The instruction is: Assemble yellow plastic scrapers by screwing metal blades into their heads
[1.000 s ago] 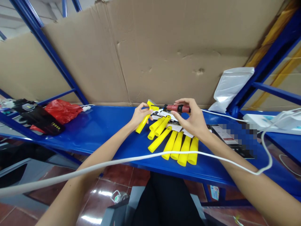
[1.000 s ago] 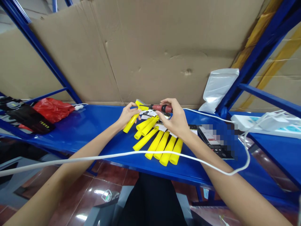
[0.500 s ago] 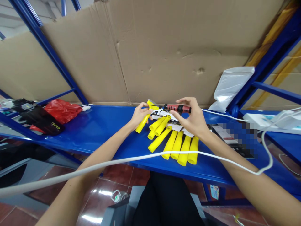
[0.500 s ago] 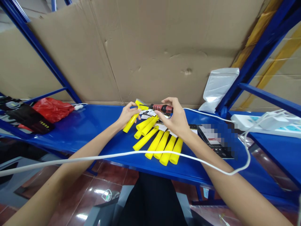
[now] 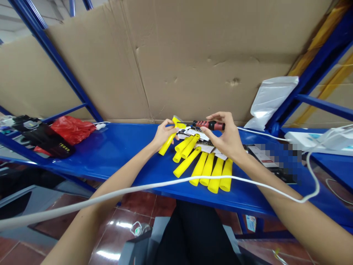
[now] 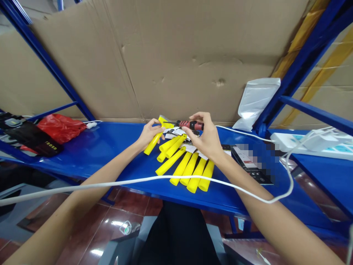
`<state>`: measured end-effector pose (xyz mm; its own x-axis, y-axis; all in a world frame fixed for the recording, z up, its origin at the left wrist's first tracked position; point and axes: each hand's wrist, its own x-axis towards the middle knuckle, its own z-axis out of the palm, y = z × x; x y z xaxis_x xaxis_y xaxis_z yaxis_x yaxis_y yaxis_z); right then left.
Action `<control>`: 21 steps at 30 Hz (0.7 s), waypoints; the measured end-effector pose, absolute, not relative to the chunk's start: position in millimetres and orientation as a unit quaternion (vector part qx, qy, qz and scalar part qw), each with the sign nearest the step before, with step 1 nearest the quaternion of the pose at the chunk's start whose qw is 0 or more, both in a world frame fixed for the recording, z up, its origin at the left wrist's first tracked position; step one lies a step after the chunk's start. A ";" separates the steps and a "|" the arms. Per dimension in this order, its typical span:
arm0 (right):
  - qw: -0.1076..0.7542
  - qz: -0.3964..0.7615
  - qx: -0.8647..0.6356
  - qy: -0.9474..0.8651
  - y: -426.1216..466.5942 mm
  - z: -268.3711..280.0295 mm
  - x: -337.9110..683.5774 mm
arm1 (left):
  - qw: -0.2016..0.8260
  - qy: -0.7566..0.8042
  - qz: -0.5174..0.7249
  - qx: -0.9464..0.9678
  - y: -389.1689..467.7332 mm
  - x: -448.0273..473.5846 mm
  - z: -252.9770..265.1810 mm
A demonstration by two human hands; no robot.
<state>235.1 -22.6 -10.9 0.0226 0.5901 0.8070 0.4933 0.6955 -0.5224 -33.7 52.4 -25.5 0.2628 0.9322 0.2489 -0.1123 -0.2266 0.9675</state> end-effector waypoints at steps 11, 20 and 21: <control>0.605 0.009 -0.407 -0.684 -26.9 -8.1 233.4 | 0.519 0.339 0.499 0.606 51.6 -33.5 -25.6; 0.592 0.023 -0.374 -0.713 -29.4 -7.2 232.5 | 0.518 0.343 0.496 0.606 51.0 -33.3 -25.3; 0.593 0.011 -0.388 -0.705 -29.3 -7.3 232.6 | 0.516 0.343 0.496 0.608 50.8 -33.3 -25.0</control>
<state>232.6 -29.3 -7.3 0.0047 0.5601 0.8284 0.5333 0.6994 -0.4759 -33.3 50.8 -25.0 0.2731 0.9291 0.2494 -0.0952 -0.2319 0.9681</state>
